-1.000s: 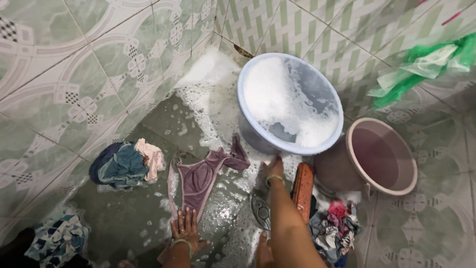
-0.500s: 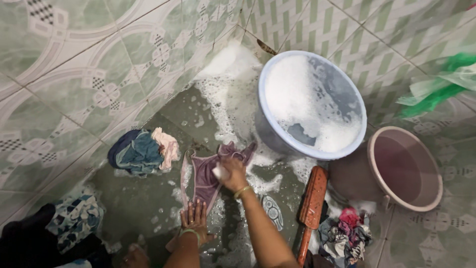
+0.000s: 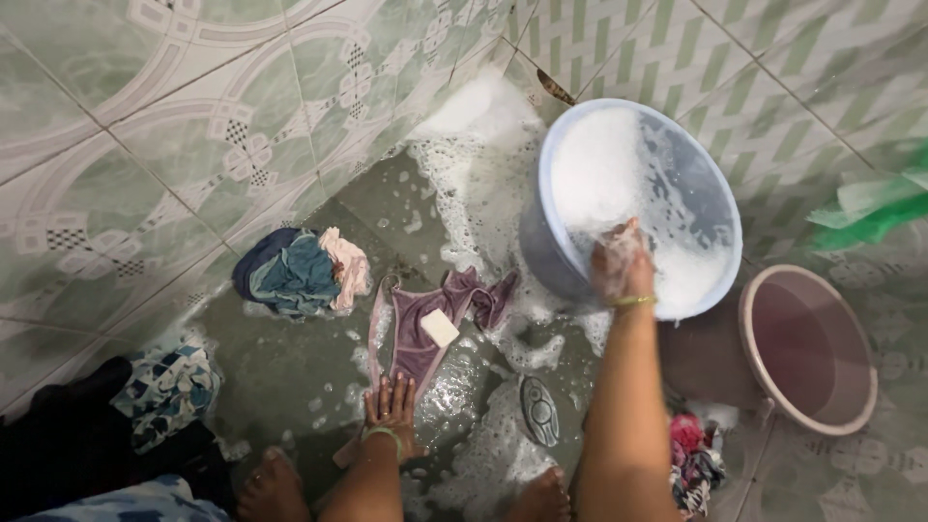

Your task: The person washes various pieces of clothing by hand in a tiled room. They scrub a blue garment, a light pink cloth, a green item, and a purple garment using a bar of soap and a wooden washboard, rinsing them in a bucket of soapy water.

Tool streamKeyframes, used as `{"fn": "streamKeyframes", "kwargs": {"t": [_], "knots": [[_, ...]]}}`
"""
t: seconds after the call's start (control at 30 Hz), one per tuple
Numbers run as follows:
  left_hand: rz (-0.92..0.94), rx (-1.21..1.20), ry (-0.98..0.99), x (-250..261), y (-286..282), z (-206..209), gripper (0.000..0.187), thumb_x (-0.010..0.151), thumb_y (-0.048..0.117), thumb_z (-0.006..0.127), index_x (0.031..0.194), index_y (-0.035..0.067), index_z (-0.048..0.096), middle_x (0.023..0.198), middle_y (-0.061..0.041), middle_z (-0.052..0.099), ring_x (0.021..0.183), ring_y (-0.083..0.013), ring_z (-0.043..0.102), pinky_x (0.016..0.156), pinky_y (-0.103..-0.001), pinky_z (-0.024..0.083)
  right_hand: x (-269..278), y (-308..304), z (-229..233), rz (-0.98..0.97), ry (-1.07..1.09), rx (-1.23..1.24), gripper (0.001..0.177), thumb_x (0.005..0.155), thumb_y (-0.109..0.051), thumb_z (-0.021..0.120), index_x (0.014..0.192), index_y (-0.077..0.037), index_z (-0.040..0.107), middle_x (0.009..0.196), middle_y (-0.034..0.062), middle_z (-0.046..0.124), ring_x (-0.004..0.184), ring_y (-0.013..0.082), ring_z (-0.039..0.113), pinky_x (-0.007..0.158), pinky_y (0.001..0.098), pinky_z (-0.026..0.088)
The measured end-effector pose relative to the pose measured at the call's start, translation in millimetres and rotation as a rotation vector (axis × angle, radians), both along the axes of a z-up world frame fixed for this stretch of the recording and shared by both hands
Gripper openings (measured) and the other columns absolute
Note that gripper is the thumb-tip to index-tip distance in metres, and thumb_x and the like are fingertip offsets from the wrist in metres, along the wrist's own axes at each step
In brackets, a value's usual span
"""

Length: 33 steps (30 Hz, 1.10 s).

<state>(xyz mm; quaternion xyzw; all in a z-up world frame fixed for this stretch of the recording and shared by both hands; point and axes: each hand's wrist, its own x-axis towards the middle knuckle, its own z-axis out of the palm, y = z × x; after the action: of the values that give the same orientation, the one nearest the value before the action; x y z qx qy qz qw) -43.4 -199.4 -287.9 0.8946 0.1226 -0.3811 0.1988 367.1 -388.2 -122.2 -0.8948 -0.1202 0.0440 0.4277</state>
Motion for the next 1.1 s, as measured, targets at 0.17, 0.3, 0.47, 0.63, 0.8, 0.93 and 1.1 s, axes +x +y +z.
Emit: {"fn": "streamKeyframes", "kwargs": {"t": [0.17, 0.3, 0.47, 0.63, 0.8, 0.93, 1.1], "knots": [[-0.036, 0.136, -0.200, -6, -8, -50, 0.137, 0.081, 0.057, 0.081, 0.160, 0.006, -0.019, 0.167, -0.020, -0.025, 0.149, -0.0477, -0.021, 0.112, -0.071, -0.011, -82, 71, -124, 0.233, 0.045, -0.060, 0.032, 0.111, -0.033, 0.051, 0.114, -0.003, 0.063, 0.106, 0.0115, 0.063, 0.093, 0.0219, 0.063, 0.083, 0.0342, 0.054], [-0.013, 0.037, -0.018, -2, -8, -26, 0.135, 0.078, 0.067, 0.077, 0.162, 0.011, -0.013, 0.171, -0.015, -0.019, 0.156, -0.0454, -0.019, 0.120, -0.070, -0.009, -170, 131, -149, 0.674, -0.137, -0.454, 0.027, 0.109, -0.026, 0.051, 0.121, -0.004, 0.061, 0.117, 0.0129, 0.063, 0.104, 0.0237, 0.064, 0.093, 0.0347, 0.054], [0.008, -0.011, -0.022, 2, -1, 2, 0.142, 0.074, 0.069, 0.080, 0.162, 0.011, -0.015, 0.172, -0.014, -0.019, 0.156, -0.0460, -0.018, 0.122, -0.069, -0.007, -155, 143, -107, 0.452, 0.097, -0.505, 0.028, 0.106, -0.017, 0.051, 0.129, -0.006, 0.060, 0.130, 0.0147, 0.064, 0.117, 0.0260, 0.065, 0.105, 0.0352, 0.054], [-0.011, -0.002, -0.021, 3, 1, 2, 0.139, 0.077, 0.067, 0.079, 0.162, 0.012, -0.015, 0.171, -0.016, -0.019, 0.156, -0.0470, -0.018, 0.122, -0.070, -0.005, -221, 151, -174, 0.968, -0.491, -0.644, 0.030, 0.092, -0.010, 0.063, 0.121, -0.005, 0.064, 0.134, 0.0152, 0.062, 0.130, 0.0280, 0.057, 0.115, 0.0428, 0.043], [-0.019, -0.074, 0.021, 4, 4, 2, 0.135, 0.082, 0.063, 0.077, 0.161, 0.008, -0.019, 0.169, -0.020, -0.026, 0.154, -0.0496, -0.023, 0.121, -0.069, -0.009, -144, 157, -175, 0.814, -0.026, -1.053, 0.028, 0.113, -0.022, 0.047, 0.112, -0.016, 0.074, 0.117, 0.0069, 0.073, 0.111, 0.0204, 0.064, 0.116, 0.0408, 0.046], [-0.037, -0.070, 0.063, 7, 3, 3, 0.134, 0.084, 0.061, 0.075, 0.161, 0.006, -0.020, 0.168, -0.021, -0.028, 0.153, -0.0503, -0.026, 0.121, -0.070, -0.010, -152, 159, -161, 0.569, -0.202, -1.020, 0.035, 0.107, -0.036, 0.055, 0.129, -0.011, 0.065, 0.126, 0.0143, 0.063, 0.118, 0.0281, 0.055, 0.108, 0.0481, 0.041], [-0.066, -0.103, 0.122, 7, 5, 6, 0.131, 0.086, 0.062, 0.073, 0.160, 0.006, -0.019, 0.167, -0.022, -0.029, 0.153, -0.0504, -0.027, 0.121, -0.071, -0.011, -186, 143, -186, 0.751, -0.201, -0.694, 0.050, 0.075, -0.041, 0.067, 0.118, -0.017, 0.072, 0.135, 0.0168, 0.061, 0.126, 0.0373, 0.049, 0.108, 0.0427, 0.045]]}}
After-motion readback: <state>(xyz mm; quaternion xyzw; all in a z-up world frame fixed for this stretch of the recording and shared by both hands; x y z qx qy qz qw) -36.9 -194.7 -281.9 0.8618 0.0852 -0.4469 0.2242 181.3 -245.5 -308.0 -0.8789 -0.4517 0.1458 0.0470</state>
